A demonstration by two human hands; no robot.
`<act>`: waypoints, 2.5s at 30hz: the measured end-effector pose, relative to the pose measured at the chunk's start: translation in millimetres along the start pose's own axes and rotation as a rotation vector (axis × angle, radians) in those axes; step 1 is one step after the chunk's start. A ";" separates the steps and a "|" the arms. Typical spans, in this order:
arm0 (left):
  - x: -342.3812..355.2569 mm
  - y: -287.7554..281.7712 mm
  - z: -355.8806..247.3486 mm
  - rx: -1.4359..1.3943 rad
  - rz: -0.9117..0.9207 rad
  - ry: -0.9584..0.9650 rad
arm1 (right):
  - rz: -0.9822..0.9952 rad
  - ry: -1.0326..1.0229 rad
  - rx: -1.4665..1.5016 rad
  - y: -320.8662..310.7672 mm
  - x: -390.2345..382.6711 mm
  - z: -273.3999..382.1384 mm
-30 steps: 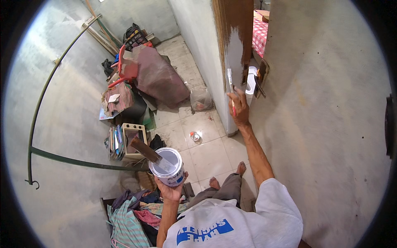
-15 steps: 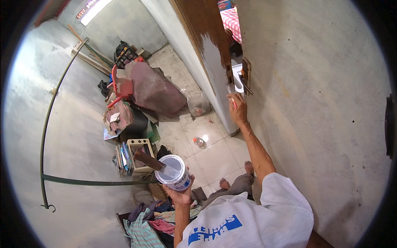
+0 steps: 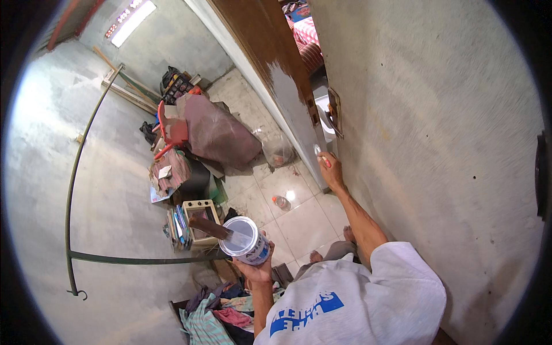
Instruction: The person paints a wooden door frame white using a paintbrush and a small paint can. They repeatedly dip the brush into the can and apply paint to the vertical edges of the frame.
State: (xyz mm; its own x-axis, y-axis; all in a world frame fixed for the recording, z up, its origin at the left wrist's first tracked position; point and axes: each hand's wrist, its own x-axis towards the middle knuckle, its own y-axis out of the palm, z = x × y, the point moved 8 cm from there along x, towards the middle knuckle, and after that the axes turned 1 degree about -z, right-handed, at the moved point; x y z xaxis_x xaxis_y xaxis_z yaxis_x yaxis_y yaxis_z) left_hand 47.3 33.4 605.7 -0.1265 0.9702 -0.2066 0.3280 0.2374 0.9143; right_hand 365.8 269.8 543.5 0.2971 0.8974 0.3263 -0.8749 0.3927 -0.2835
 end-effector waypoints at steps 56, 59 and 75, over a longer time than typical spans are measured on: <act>9.5 -17.6 -8.6 0.037 0.008 0.114 | -0.407 0.079 1.401 -21.7 73.1 143.5; 12.3 -16.4 -9.2 0.037 0.009 0.114 | -0.492 0.275 1.603 5.2 73.3 105.1; 9.7 -16.1 -11.8 0.051 0.053 0.080 | -0.526 0.178 0.997 -9.5 43.2 107.7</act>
State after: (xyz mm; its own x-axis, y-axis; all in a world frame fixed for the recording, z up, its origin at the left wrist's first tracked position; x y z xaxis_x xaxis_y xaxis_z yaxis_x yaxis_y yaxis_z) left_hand 29.7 38.4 593.1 -0.1810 0.9751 -0.1281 0.3829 0.1899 0.9041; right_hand 345.8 283.1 657.4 0.6972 0.7159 0.0377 -0.5162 0.4649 0.7193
